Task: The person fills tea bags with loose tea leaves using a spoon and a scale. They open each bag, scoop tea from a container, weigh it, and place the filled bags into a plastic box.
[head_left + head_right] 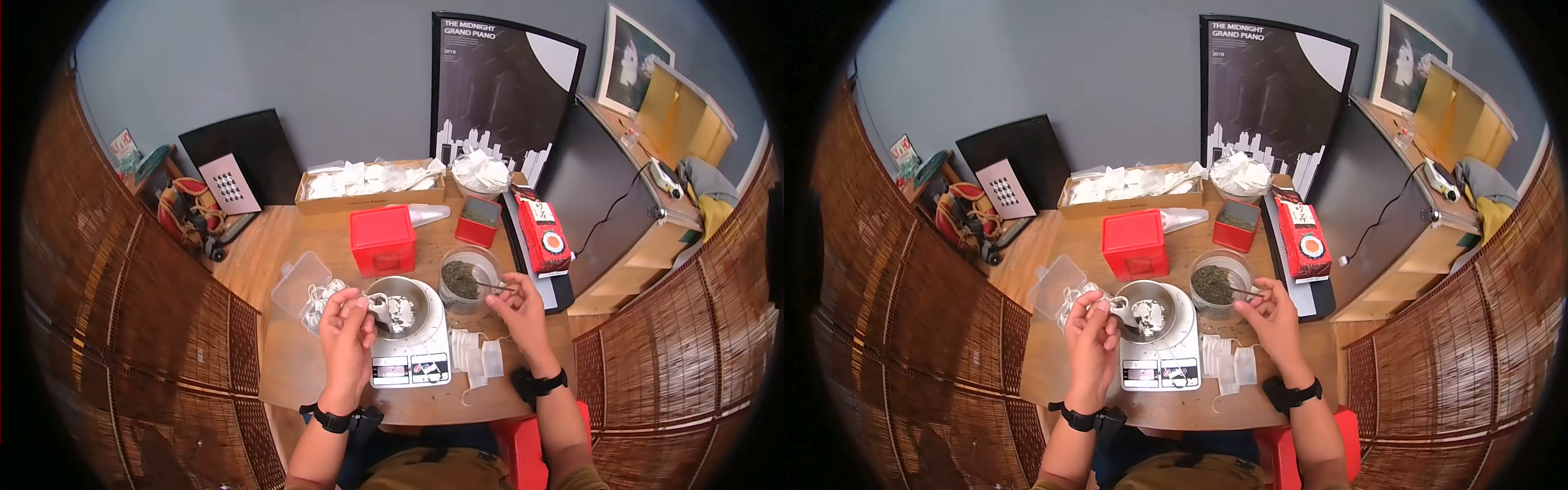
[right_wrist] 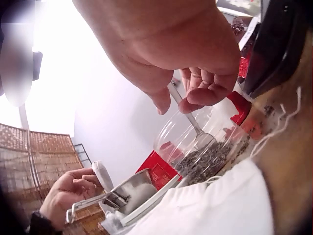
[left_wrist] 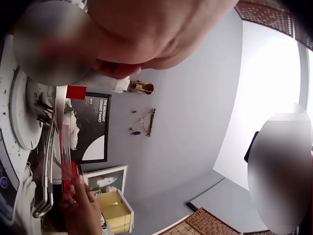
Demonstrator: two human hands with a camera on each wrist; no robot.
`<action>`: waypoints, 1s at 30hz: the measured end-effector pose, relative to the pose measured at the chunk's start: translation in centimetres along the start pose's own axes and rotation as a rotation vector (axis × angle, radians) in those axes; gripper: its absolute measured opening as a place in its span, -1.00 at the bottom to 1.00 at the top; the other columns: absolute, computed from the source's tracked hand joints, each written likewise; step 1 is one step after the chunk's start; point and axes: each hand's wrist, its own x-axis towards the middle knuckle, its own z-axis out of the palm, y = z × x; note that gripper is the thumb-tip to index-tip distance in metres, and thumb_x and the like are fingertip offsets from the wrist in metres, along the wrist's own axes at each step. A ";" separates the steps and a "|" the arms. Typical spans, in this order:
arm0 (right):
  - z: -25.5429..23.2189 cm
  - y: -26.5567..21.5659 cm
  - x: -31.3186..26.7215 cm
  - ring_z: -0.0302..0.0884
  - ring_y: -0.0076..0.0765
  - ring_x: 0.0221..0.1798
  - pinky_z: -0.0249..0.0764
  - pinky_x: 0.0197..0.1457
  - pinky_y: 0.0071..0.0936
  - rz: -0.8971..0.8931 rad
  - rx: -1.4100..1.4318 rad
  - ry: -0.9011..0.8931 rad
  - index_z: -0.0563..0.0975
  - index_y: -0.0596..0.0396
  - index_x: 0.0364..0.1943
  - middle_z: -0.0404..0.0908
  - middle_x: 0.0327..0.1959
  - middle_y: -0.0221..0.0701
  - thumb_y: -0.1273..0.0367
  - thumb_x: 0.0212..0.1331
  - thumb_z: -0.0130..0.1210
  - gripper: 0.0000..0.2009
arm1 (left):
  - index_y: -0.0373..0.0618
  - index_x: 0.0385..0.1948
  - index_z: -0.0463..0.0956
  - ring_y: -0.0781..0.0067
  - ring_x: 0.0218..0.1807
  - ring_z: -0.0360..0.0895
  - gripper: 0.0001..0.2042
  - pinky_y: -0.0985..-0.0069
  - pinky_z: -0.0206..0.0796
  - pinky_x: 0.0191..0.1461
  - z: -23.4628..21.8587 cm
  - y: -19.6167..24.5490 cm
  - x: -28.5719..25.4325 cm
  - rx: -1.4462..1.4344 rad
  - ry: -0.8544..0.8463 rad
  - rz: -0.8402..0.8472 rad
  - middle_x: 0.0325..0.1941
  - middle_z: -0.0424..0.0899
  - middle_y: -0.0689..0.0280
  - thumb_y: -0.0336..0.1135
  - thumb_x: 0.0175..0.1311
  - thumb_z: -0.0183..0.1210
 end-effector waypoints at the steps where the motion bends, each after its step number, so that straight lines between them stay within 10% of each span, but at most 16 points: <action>1: -0.1 0.3 -0.2 0.53 -0.57 -0.32 0.55 -0.17 -0.62 0.022 0.047 -0.020 0.51 0.15 0.28 0.60 -0.08 -0.42 0.46 0.20 0.54 -0.42 | -0.19 0.13 0.48 0.66 -0.39 0.46 -0.77 0.72 0.18 -0.50 0.1 0.2 -0.1 -0.047 -0.005 -0.025 -0.26 0.57 0.37 -0.50 0.55 0.23; 9: -0.3 -0.1 -0.5 0.49 -0.53 0.03 0.57 -0.06 -0.58 -0.001 0.036 -0.022 0.34 -0.01 0.48 0.43 0.27 -0.37 0.50 0.05 0.60 -0.13 | -0.16 0.16 0.49 0.64 -0.40 0.45 -0.77 0.72 0.18 -0.51 -1.8 1.5 -4.0 -0.171 0.034 -0.062 -0.32 0.54 0.39 -0.51 0.56 0.20; 19: -1.2 -2.6 -8.5 0.55 -0.66 -0.12 0.52 -0.09 -0.64 0.084 0.029 -0.061 0.51 0.05 -0.17 0.51 -0.05 -0.55 0.58 0.24 0.44 -0.72 | -0.17 0.17 0.49 0.61 -0.39 0.48 -0.75 0.72 0.17 -0.51 -9.0 -1.3 -7.3 -0.322 0.052 -0.170 -0.25 0.61 0.36 -0.53 0.55 0.20; 30: 0.9 -6.1 -15.0 0.56 -0.68 -0.26 0.51 -0.17 -0.67 0.267 -0.063 0.097 0.58 0.13 -0.13 0.58 -0.21 -0.55 0.54 0.34 0.41 -0.81 | -0.12 0.10 0.51 0.63 -0.40 0.47 -0.79 0.71 0.19 -0.50 -11.8 -3.7 -6.0 -0.402 -0.050 -0.315 -0.24 0.61 0.39 -0.52 0.53 0.23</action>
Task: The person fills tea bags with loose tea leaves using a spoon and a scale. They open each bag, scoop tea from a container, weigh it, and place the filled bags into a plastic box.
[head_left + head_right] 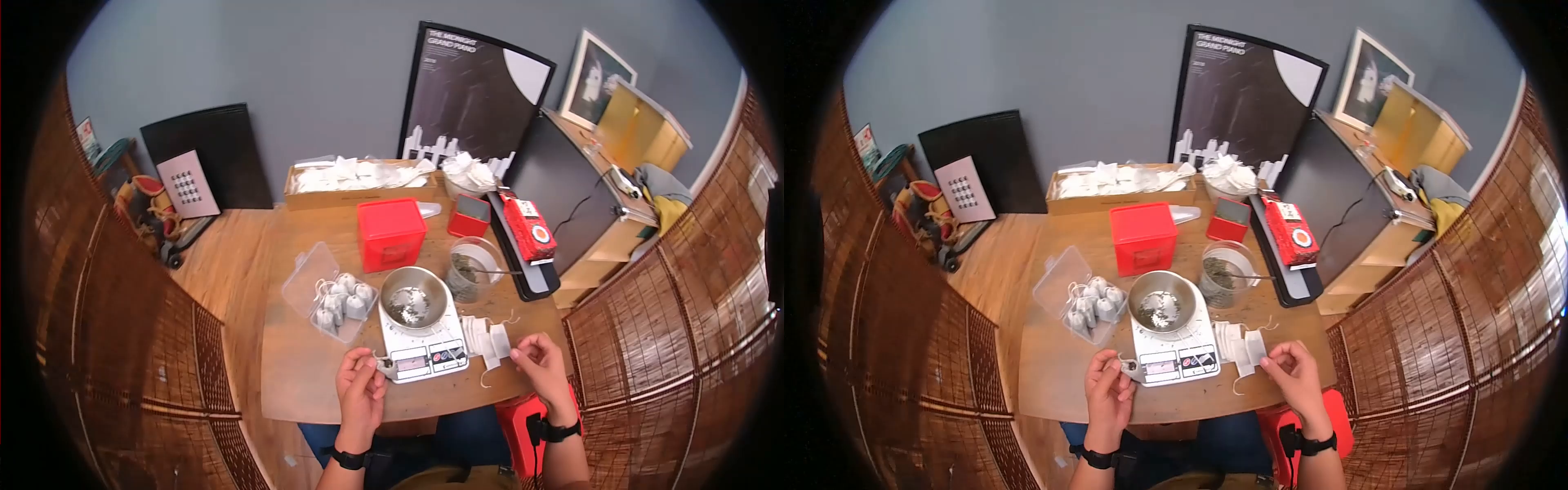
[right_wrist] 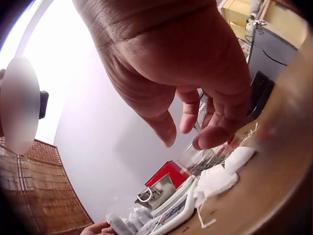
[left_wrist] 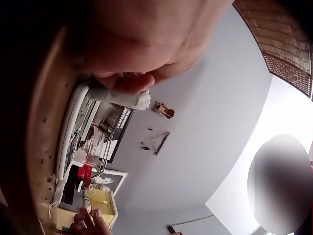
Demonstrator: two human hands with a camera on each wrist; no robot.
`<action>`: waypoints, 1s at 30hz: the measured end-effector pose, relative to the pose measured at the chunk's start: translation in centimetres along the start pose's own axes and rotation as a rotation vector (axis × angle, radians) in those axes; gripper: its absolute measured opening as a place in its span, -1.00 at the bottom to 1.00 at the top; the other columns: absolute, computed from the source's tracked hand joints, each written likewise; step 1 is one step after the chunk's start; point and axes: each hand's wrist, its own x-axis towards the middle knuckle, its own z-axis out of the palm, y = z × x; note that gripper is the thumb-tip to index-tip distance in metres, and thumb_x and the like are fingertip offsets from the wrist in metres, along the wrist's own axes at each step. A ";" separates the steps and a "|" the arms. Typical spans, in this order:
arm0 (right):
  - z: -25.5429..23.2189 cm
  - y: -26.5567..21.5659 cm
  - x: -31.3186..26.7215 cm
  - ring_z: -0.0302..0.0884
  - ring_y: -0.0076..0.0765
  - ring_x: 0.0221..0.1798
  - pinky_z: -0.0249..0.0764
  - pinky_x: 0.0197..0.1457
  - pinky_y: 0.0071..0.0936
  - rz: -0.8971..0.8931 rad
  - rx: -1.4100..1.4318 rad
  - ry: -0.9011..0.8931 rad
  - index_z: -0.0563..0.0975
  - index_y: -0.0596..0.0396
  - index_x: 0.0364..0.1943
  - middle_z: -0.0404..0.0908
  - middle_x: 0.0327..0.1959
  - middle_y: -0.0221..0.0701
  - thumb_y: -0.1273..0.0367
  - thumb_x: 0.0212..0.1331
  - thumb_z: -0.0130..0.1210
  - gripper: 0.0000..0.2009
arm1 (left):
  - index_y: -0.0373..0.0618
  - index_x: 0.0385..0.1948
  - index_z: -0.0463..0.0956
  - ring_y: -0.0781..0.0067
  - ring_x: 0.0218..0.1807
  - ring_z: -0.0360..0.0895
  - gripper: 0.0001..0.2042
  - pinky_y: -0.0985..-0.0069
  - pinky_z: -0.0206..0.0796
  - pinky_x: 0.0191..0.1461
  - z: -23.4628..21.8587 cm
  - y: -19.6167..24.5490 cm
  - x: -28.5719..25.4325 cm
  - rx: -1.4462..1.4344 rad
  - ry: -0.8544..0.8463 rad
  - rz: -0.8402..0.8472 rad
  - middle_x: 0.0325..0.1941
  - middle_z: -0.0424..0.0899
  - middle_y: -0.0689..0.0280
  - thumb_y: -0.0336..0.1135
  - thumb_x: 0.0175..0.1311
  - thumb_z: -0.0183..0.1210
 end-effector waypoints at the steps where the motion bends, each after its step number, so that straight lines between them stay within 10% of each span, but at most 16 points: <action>1: 0.2 -0.1 0.9 0.56 -0.68 -0.26 0.51 -0.17 -0.67 -0.005 -0.004 0.021 0.58 0.13 -0.13 0.58 -0.21 -0.55 0.54 0.34 0.41 -0.81 | -0.12 0.10 0.51 0.63 -0.40 0.47 -0.79 0.71 0.19 -0.50 0.0 0.1 0.1 -0.004 -0.015 -0.015 -0.24 0.61 0.39 -0.52 0.53 0.23; 9: 3.4 -2.5 8.8 0.43 -0.05 0.48 0.72 0.06 -0.34 -0.399 -0.516 0.036 0.47 -0.05 0.40 0.26 0.54 -0.05 0.34 0.19 0.54 -0.32 | -0.12 0.08 0.50 0.63 -0.41 0.47 -0.80 0.70 0.20 -0.50 -0.1 -0.3 0.1 0.079 0.008 0.025 -0.29 0.59 0.41 -0.54 0.52 0.21; 14: 4.1 -1.2 11.8 0.22 0.43 0.62 0.17 0.67 0.14 -0.484 -0.573 -0.044 0.33 0.01 0.57 0.19 0.57 0.29 0.08 0.18 0.55 -0.10 | -0.16 0.12 0.48 0.60 -0.41 0.48 -0.77 0.68 0.21 -0.49 0.7 -0.7 0.1 0.166 0.047 0.087 -0.27 0.59 0.38 -0.57 0.52 0.18; 19: 4.4 -1.9 13.5 0.48 0.36 0.44 0.46 0.46 0.05 -0.520 -0.670 -0.029 0.39 0.20 0.45 0.45 0.41 0.25 -0.03 0.13 0.55 -0.10 | -0.17 0.15 0.47 0.59 -0.39 0.48 -0.75 0.67 0.22 -0.48 0.8 -1.0 0.0 0.248 0.057 0.129 -0.26 0.59 0.36 -0.59 0.52 0.17; 22: 4.6 -2.4 13.8 0.74 0.29 0.06 0.68 0.02 0.08 -0.512 -0.812 0.049 0.47 0.18 0.25 0.65 0.10 0.09 -0.15 -0.02 0.58 -0.11 | -0.18 0.15 0.46 0.59 -0.38 0.48 -0.75 0.68 0.22 -0.48 0.6 -0.9 0.1 0.263 0.048 0.140 -0.27 0.59 0.35 -0.58 0.53 0.17; 30: 4.7 -2.2 14.4 0.77 0.36 -0.06 0.71 -0.11 0.13 -0.474 -0.855 0.071 0.42 0.09 0.29 0.63 0.15 0.10 -0.26 -0.06 0.54 -0.04 | -0.20 0.16 0.45 0.57 -0.37 0.49 -0.74 0.69 0.22 -0.48 0.5 -0.9 0.0 0.222 0.051 0.134 -0.25 0.59 0.33 -0.58 0.53 0.19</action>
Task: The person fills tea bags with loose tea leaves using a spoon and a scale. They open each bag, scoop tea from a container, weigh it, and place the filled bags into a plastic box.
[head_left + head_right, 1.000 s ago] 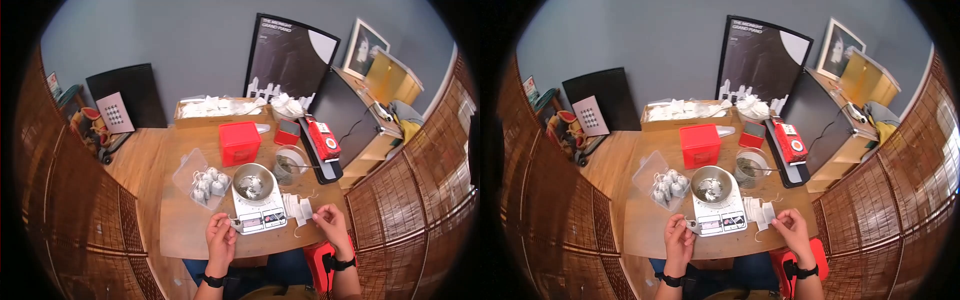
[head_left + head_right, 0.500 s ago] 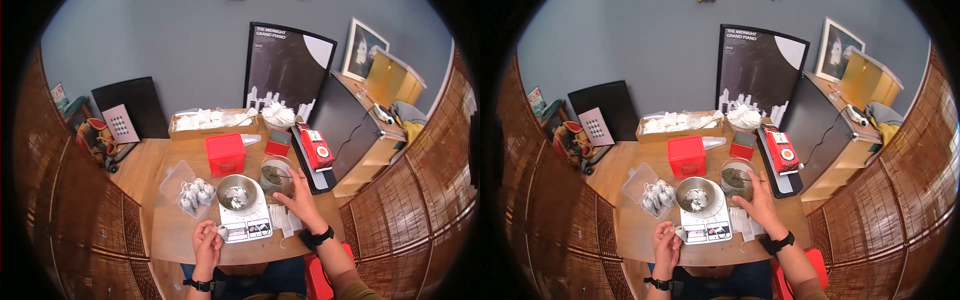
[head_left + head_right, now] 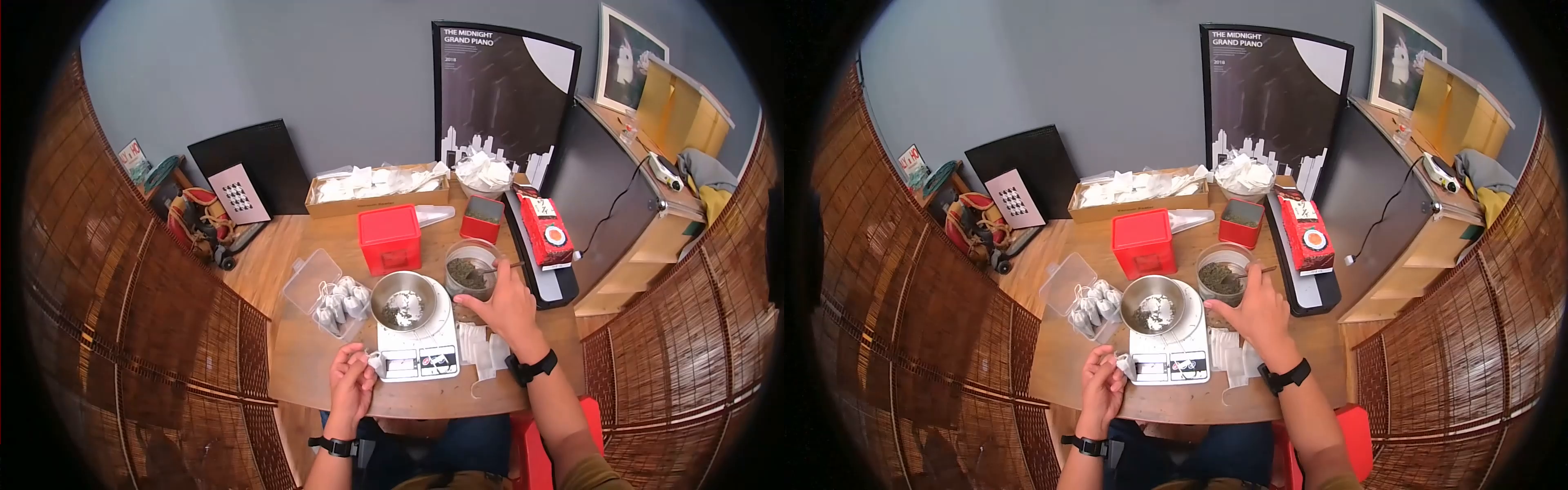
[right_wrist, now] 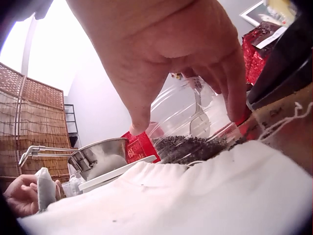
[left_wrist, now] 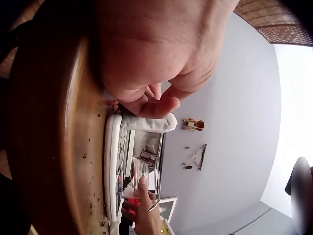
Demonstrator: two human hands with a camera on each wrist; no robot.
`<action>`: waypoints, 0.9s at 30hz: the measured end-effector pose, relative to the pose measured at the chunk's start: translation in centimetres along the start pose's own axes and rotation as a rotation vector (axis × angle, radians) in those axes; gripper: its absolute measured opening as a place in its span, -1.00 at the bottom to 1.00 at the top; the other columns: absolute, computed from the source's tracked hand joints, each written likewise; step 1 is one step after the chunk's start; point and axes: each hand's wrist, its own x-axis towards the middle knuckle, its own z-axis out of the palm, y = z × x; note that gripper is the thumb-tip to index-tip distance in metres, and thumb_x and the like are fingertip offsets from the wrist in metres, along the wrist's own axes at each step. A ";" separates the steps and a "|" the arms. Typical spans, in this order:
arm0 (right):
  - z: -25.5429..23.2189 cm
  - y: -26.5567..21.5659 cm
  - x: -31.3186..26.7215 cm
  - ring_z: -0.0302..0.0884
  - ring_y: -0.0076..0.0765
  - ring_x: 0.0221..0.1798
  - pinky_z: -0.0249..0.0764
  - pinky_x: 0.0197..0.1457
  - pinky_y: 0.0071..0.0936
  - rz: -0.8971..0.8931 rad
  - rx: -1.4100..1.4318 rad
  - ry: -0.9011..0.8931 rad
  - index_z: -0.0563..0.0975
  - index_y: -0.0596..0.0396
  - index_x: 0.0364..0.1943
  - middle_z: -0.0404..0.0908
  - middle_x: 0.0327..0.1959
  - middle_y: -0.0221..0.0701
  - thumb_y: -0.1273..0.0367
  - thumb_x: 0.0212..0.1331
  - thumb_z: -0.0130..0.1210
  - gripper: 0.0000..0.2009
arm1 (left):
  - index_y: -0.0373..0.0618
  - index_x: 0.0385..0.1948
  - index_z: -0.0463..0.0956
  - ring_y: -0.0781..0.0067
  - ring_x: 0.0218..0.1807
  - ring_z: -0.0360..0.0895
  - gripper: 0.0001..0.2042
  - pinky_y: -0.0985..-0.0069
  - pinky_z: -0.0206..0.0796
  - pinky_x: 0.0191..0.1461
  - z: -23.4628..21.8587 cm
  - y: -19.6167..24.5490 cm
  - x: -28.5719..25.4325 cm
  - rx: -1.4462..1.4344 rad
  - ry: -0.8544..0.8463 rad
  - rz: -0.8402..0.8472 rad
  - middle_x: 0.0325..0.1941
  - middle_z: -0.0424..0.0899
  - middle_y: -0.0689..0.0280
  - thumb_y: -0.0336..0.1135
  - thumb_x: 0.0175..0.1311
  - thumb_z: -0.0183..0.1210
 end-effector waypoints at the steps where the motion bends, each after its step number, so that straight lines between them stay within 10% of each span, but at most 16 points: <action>1: -0.1 -0.2 -0.1 0.77 0.37 -0.06 0.71 -0.11 0.13 -0.009 -0.003 -0.009 0.41 0.08 0.29 0.60 0.20 0.13 -0.27 -0.06 0.54 -0.04 | -0.20 0.16 0.45 0.56 -0.37 0.49 -0.74 0.69 0.21 -0.48 0.0 0.0 0.1 -0.005 -0.009 -0.007 -0.25 0.59 0.33 -0.58 0.53 0.19; 8: 0.3 0.4 -1.9 0.35 0.30 0.49 0.52 0.39 0.05 -0.087 0.206 0.106 0.49 0.01 0.27 0.21 0.52 0.08 0.07 -0.08 0.69 -0.18 | -0.19 0.17 0.46 0.57 -0.38 0.48 -0.73 0.69 0.21 -0.49 -0.6 0.2 0.3 -0.016 -0.055 -0.054 -0.25 0.59 0.33 -0.60 0.52 0.18; 15: -0.1 1.3 -1.1 0.18 0.06 0.60 0.38 0.44 -0.13 0.059 0.633 -0.081 0.46 -0.09 0.49 0.09 0.64 -0.08 0.29 -0.05 0.67 -0.10 | -0.20 0.18 0.45 0.57 -0.35 0.47 -0.72 0.71 0.23 -0.48 -0.2 0.3 0.2 -0.073 -0.053 -0.080 -0.26 0.57 0.32 -0.59 0.51 0.17; 20: 0.4 1.1 -0.8 0.46 0.00 0.28 0.47 0.31 -0.17 -0.267 0.225 0.168 0.71 0.02 0.10 0.64 0.28 -0.32 0.40 0.12 0.53 -0.59 | -0.19 0.18 0.46 0.56 -0.36 0.48 -0.72 0.70 0.23 -0.49 -0.4 0.2 0.2 -0.082 -0.043 -0.082 -0.24 0.60 0.33 -0.59 0.52 0.17; 27: 0.0 0.1 -0.7 0.68 0.04 -0.04 0.62 0.09 -0.11 -0.235 0.164 -0.010 0.68 0.14 -0.05 0.64 0.21 -0.22 0.23 0.29 0.45 -0.69 | -0.17 0.16 0.48 0.61 -0.41 0.48 -0.73 0.67 0.22 -0.47 -0.4 0.2 0.2 -0.092 -0.064 -0.080 -0.25 0.63 0.37 -0.61 0.51 0.18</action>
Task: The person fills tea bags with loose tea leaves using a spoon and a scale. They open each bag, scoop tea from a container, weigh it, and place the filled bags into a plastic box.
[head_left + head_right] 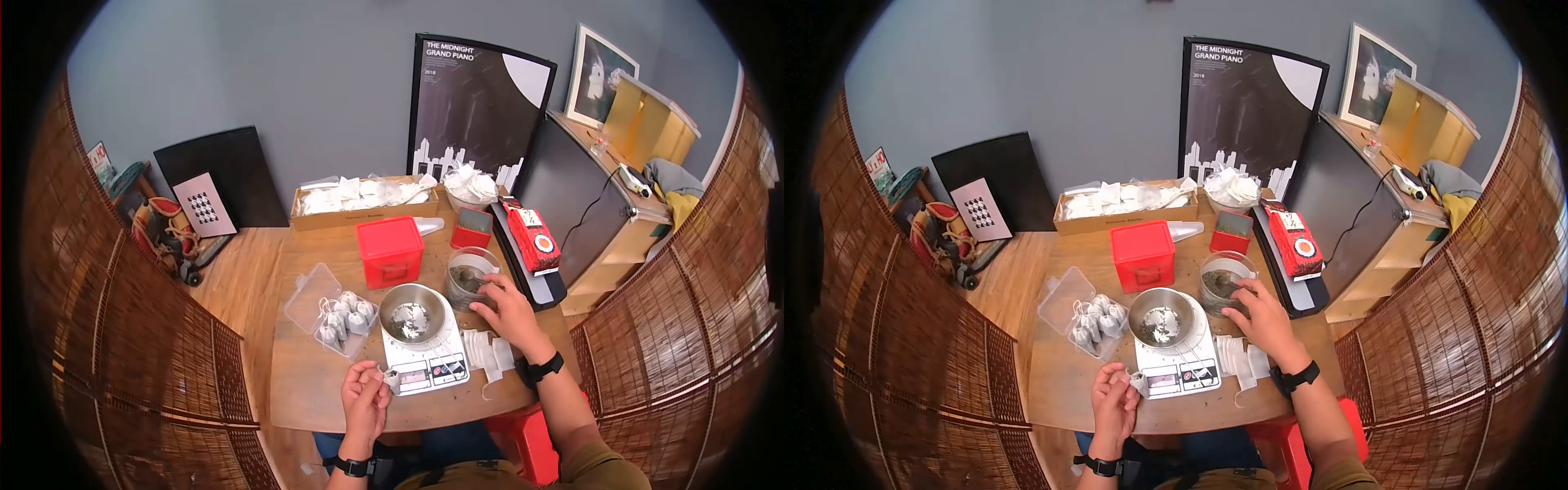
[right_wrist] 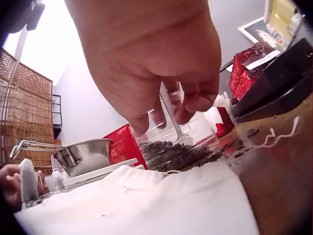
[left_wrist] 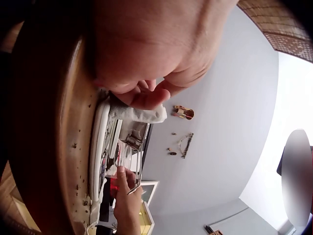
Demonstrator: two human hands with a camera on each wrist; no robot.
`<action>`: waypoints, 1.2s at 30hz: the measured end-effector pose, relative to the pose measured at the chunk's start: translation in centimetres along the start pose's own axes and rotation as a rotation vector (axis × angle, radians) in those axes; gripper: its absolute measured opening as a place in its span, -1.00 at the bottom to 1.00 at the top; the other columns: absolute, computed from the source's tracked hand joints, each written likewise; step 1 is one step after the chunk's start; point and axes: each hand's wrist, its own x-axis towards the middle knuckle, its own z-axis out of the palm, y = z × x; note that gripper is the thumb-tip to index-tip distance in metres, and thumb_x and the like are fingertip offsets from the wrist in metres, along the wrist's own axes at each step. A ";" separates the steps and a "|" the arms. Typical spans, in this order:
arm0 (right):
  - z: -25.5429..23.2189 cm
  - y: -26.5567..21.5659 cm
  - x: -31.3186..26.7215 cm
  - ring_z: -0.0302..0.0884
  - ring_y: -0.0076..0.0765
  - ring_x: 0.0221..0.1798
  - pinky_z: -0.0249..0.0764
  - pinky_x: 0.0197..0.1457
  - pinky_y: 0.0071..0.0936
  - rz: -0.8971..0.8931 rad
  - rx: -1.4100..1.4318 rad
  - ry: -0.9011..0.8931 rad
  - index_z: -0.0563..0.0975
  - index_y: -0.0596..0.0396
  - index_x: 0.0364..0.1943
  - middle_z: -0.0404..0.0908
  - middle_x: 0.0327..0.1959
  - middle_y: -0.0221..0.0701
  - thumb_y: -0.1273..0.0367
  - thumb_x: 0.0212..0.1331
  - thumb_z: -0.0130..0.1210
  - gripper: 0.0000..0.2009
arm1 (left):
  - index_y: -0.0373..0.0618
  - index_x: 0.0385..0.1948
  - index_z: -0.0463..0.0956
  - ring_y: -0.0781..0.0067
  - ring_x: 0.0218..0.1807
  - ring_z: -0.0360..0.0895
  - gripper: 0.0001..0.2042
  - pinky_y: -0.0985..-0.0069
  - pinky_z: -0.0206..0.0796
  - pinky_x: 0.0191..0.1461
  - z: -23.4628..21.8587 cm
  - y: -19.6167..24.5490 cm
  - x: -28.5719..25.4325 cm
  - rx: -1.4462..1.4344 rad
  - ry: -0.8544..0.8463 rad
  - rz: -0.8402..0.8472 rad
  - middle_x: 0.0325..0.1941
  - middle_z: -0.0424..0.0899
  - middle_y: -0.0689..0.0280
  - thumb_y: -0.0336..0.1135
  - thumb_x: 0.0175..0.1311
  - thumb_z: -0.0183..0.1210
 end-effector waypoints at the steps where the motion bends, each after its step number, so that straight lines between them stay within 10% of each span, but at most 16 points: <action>1: 0.1 0.1 0.1 0.69 0.07 -0.07 0.63 0.04 -0.09 0.006 -0.006 0.006 0.67 0.16 -0.10 0.65 0.16 -0.20 0.20 0.30 0.44 -0.68 | -0.17 0.16 0.48 0.61 -0.40 0.48 -0.73 0.67 0.22 -0.47 0.0 0.0 0.0 0.006 -0.004 0.000 -0.25 0.63 0.37 -0.62 0.50 0.18; 9: -1.0 0.1 0.8 0.69 0.08 -0.19 0.61 -0.15 -0.08 -0.030 -0.169 -0.003 0.56 0.19 -0.32 0.58 -0.20 -0.19 0.07 0.24 0.48 -0.55 | -0.19 0.17 0.45 0.60 -0.40 0.47 -0.75 0.70 0.21 -0.48 0.2 -0.1 0.0 0.043 0.011 0.022 -0.27 0.56 0.37 -0.57 0.54 0.17; 24: -8.2 -7.6 5.7 0.41 -0.32 -0.46 0.32 -0.40 -0.35 -0.939 -0.478 -0.019 0.40 -0.04 -0.60 0.37 -0.45 -0.44 -0.24 0.02 0.46 -0.37 | -0.20 0.18 0.47 0.64 -0.37 0.49 -0.73 0.68 0.20 -0.42 -0.1 -0.4 0.0 0.025 -0.024 0.043 -0.21 0.67 0.36 -0.56 0.52 0.22; 36: -5.8 -10.3 8.2 0.50 -0.32 -0.36 0.46 -0.24 -0.32 -0.987 -0.488 -0.230 0.51 -0.03 -0.59 0.46 -0.41 -0.46 -0.14 0.02 0.47 -0.47 | -0.19 0.18 0.46 0.63 -0.36 0.48 -0.72 0.68 0.19 -0.42 0.0 -0.4 -0.4 0.013 -0.013 0.033 -0.25 0.64 0.37 -0.56 0.51 0.23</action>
